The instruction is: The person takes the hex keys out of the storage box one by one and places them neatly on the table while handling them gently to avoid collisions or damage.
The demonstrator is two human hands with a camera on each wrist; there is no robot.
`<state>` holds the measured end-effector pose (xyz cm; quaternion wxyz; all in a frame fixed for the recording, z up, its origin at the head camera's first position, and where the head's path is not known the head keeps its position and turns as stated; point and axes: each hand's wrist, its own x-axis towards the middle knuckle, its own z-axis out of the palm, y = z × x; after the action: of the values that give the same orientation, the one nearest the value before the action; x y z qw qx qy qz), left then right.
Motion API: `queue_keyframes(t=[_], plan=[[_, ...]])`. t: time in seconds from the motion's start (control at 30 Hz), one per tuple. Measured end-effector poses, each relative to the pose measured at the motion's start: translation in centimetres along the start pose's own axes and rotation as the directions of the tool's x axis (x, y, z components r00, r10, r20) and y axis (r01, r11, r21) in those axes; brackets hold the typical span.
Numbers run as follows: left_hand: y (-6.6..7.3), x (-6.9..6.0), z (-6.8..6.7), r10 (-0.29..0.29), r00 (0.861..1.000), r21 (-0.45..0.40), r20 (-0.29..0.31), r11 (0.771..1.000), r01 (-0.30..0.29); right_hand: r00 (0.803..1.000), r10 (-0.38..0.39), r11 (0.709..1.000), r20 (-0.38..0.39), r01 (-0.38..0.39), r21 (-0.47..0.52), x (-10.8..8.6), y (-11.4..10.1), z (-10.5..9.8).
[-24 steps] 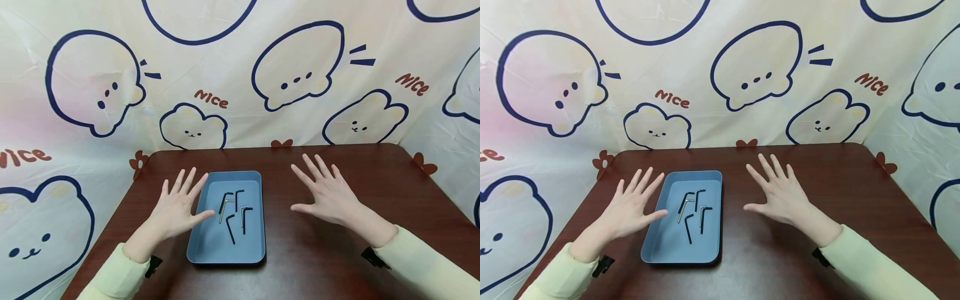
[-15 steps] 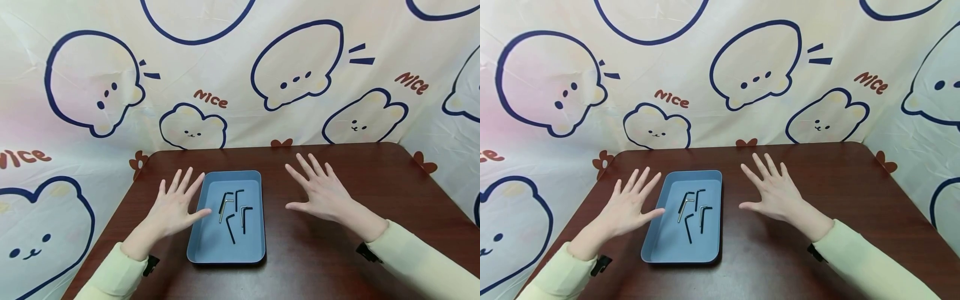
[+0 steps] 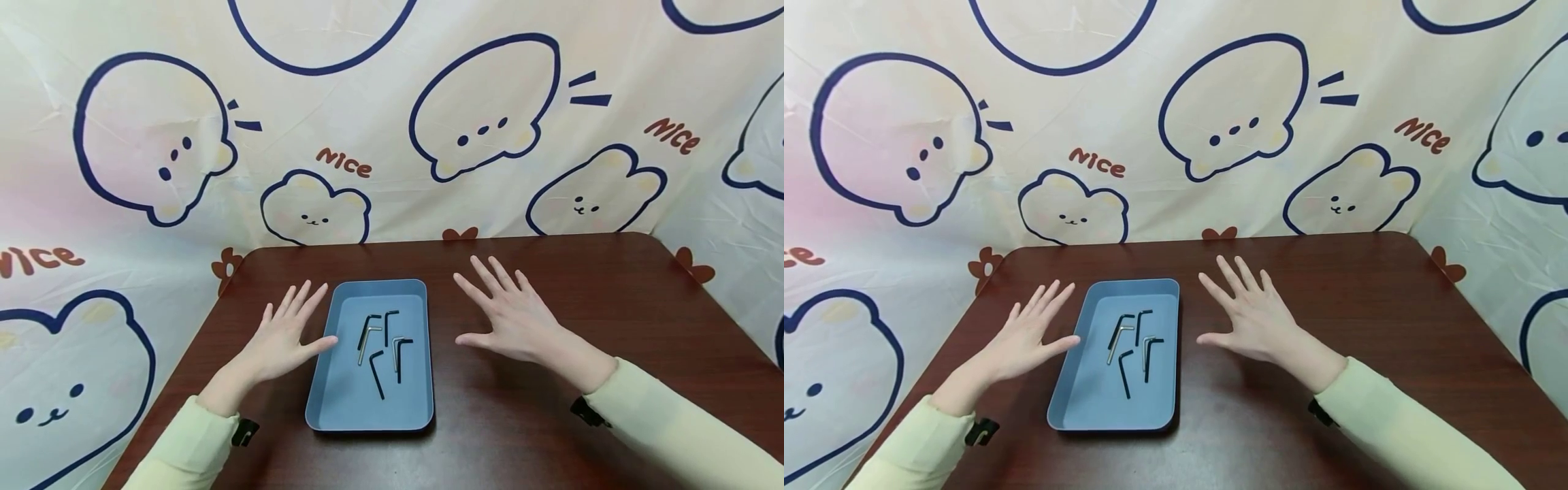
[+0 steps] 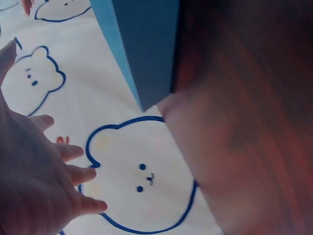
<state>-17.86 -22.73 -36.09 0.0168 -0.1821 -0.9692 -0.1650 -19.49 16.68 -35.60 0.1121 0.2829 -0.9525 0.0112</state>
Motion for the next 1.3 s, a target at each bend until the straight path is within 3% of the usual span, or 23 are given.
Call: queue_keyframes(t=[0.13,0.23,0.43,0.73,0.9,1.0,1.3], plan=[[-1.1,0.3,0.4,-0.001,1.0,-0.127,0.024,0.992,0.004,1.0,-0.012,1.0,-0.001,0.012,0.015,0.2,0.0,0.2],[-1.9,0.4,0.8,0.016,0.999,-0.251,0.05,0.968,-0.003,1.0,-0.015,1.0,0.0,0.015,0.021,0.3,0.0,0.3],[-3.5,0.6,1.6,0.073,0.993,-0.519,0.09,0.854,-0.016,1.0,-0.016,0.999,0.001,0.016,0.043,0.7,-0.2,0.4],[-4.6,1.0,3.3,0.16,0.982,-0.647,0.102,0.76,-0.057,1.0,0.007,0.996,0.013,-0.008,0.093,1.5,-0.5,0.6],[-5.1,1.3,4.4,0.241,0.965,-0.709,0.106,0.699,-0.096,0.999,0.013,0.988,0.033,-0.018,0.154,1.8,-0.5,0.8],[-5.2,1.3,5.0,0.26,0.957,-0.717,0.126,0.691,-0.093,0.999,0.012,0.984,0.037,-0.019,0.177,2.0,-0.5,1.0],[-5.4,1.3,5.5,0.252,0.953,-0.698,0.166,0.713,-0.067,0.999,-0.026,0.971,0.029,0.018,0.236,3.1,-0.3,1.5]])
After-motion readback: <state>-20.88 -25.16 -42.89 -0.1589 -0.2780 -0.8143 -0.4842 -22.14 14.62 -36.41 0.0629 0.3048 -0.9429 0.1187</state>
